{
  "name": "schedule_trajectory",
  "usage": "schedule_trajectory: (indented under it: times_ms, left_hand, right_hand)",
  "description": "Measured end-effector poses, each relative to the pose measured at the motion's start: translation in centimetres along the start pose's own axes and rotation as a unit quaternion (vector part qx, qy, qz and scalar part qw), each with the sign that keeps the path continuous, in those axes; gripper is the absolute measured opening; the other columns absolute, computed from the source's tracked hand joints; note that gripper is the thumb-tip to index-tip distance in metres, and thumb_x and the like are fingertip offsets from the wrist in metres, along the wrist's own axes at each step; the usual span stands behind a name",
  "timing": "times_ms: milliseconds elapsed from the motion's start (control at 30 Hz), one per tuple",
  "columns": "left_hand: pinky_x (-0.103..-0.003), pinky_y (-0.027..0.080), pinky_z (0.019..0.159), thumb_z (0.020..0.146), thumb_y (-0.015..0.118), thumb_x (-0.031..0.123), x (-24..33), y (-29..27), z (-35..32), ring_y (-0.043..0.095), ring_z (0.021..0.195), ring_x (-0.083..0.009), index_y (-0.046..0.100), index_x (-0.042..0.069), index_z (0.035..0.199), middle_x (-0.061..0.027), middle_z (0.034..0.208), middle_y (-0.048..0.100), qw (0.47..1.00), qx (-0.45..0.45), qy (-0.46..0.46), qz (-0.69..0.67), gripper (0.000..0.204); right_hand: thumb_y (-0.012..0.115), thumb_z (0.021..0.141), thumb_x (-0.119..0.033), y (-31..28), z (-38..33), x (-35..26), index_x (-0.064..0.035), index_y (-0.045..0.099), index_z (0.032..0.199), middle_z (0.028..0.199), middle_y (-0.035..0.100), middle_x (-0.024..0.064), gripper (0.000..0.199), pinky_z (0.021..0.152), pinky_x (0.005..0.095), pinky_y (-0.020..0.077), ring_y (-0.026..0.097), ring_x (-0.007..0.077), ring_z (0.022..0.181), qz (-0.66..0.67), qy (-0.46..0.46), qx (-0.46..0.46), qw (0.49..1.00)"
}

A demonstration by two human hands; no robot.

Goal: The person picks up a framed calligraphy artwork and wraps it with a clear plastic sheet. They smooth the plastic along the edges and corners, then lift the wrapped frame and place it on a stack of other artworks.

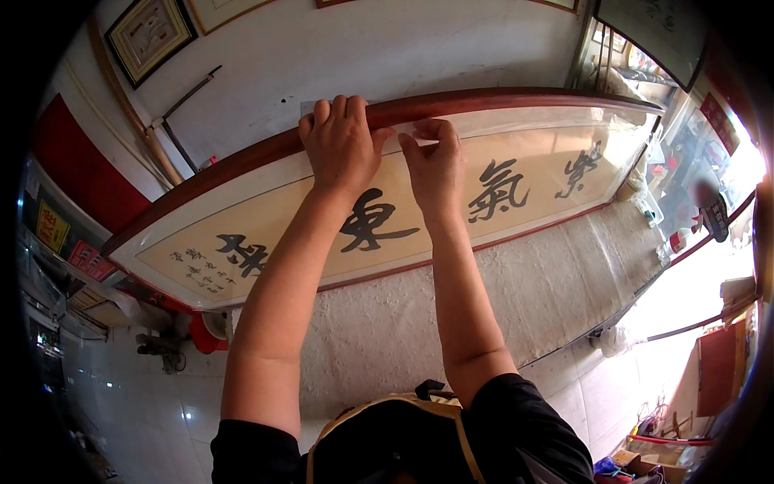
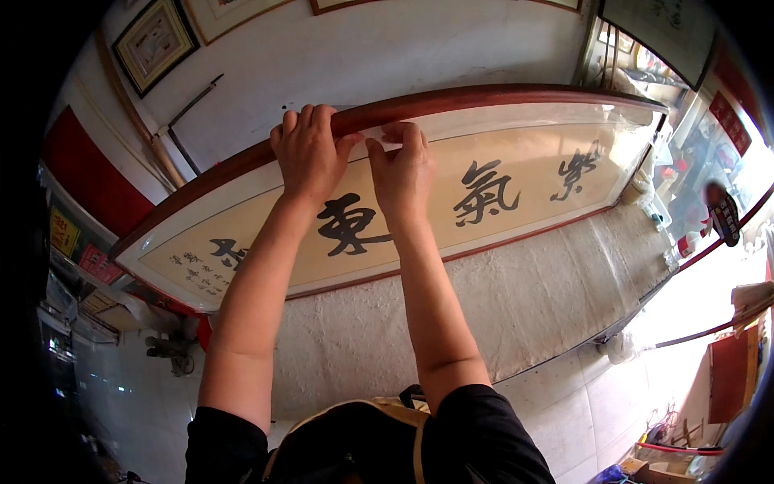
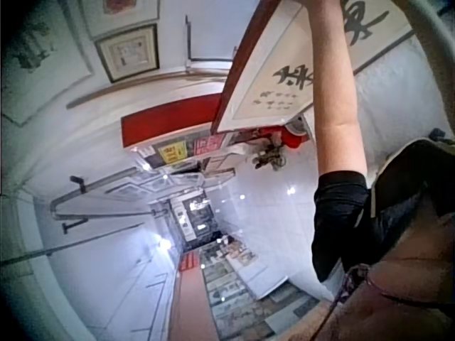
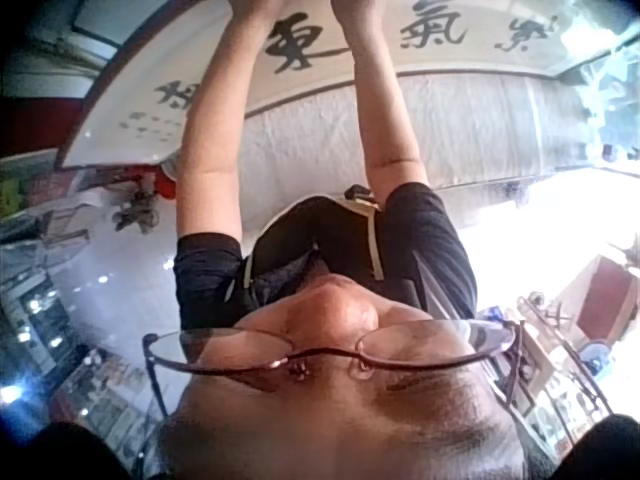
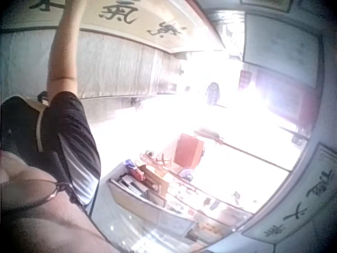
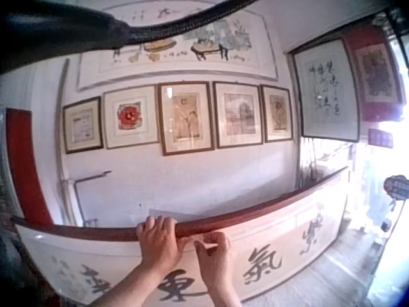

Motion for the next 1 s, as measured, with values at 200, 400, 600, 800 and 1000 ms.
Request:
schedule_trajectory:
  times_ms: [200, 400, 600, 800, 1000]
  left_hand:
    - [-0.045, 0.039, 0.087, 0.08, 0.082, 0.027, -0.3, 0.0, 0.1, 0.055, 0.101, -0.0266, 0.062, 0.012, 0.11, -0.0031, 0.104, 0.064, 1.0, -0.007, 0.02, -0.011, 0.039]
    - [-0.042, 0.039, 0.085, 0.077, 0.083, 0.018, -0.9, -0.2, 0.2, 0.054, 0.1, -0.0258, 0.062, 0.012, 0.104, -0.0024, 0.099, 0.064, 0.998, -0.01, 0.049, -0.029, 0.035]
    - [-0.041, 0.04, 0.085, 0.076, 0.082, 0.015, -0.9, -0.3, 0.4, 0.055, 0.1, -0.025, 0.064, 0.012, 0.103, -0.0012, 0.097, 0.065, 0.999, -0.018, 0.038, -0.031, 0.032]
    - [-0.042, 0.04, 0.085, 0.076, 0.082, 0.015, -0.9, -0.5, 0.3, 0.055, 0.099, -0.0252, 0.064, 0.011, 0.102, -0.0014, 0.097, 0.065, 0.998, -0.009, 0.045, -0.04, 0.031]
    - [-0.042, 0.04, 0.085, 0.077, 0.082, 0.016, -0.9, -0.7, 0.4, 0.055, 0.1, -0.0256, 0.063, 0.011, 0.103, -0.0016, 0.098, 0.065, 0.998, -0.018, 0.042, -0.035, 0.032]
  right_hand:
    - [0.079, 0.083, -0.011, 0.6, 0.5, 0.8, -0.0048, 0.074, 0.092, 0.091, 0.064, 0.0081, 0.012, 0.072, 0.0328, 0.052, 0.064, 0.0189, 0.08, -0.01, 0.007, -0.003, 1.0]
    - [0.08, 0.082, -0.013, 0.7, 1.2, 2.0, -0.0069, 0.077, 0.091, 0.088, 0.062, 0.0064, 0.011, 0.072, 0.0326, 0.0516, 0.06, 0.0173, 0.077, -0.012, -0.031, -0.049, 0.998]
    - [0.078, 0.084, -0.011, 0.5, 1.6, 1.7, -0.0045, 0.077, 0.095, 0.088, 0.062, 0.005, 0.012, 0.071, 0.029, 0.0481, 0.057, 0.0136, 0.076, -0.016, -0.048, -0.092, 0.994]
    - [0.077, 0.086, -0.014, 0.8, 0.2, 0.7, -0.0046, 0.077, 0.097, 0.09, 0.061, 0.006, 0.014, 0.072, 0.0298, 0.0486, 0.058, 0.0146, 0.076, -0.01, -0.015, -0.016, 1.0]
    - [0.079, 0.084, -0.015, 0.6, 1.2, 1.0, -0.0071, 0.077, 0.094, 0.093, 0.061, 0.0086, 0.012, 0.072, 0.0335, 0.0518, 0.062, 0.0205, 0.077, -0.045, -0.043, -0.101, 0.993]
Point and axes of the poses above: each hand's wrist, its own z-axis towards the middle knuckle, its own y-axis out of the palm, x = y × z, the point moved 6 cm from there along z, towards the middle knuckle
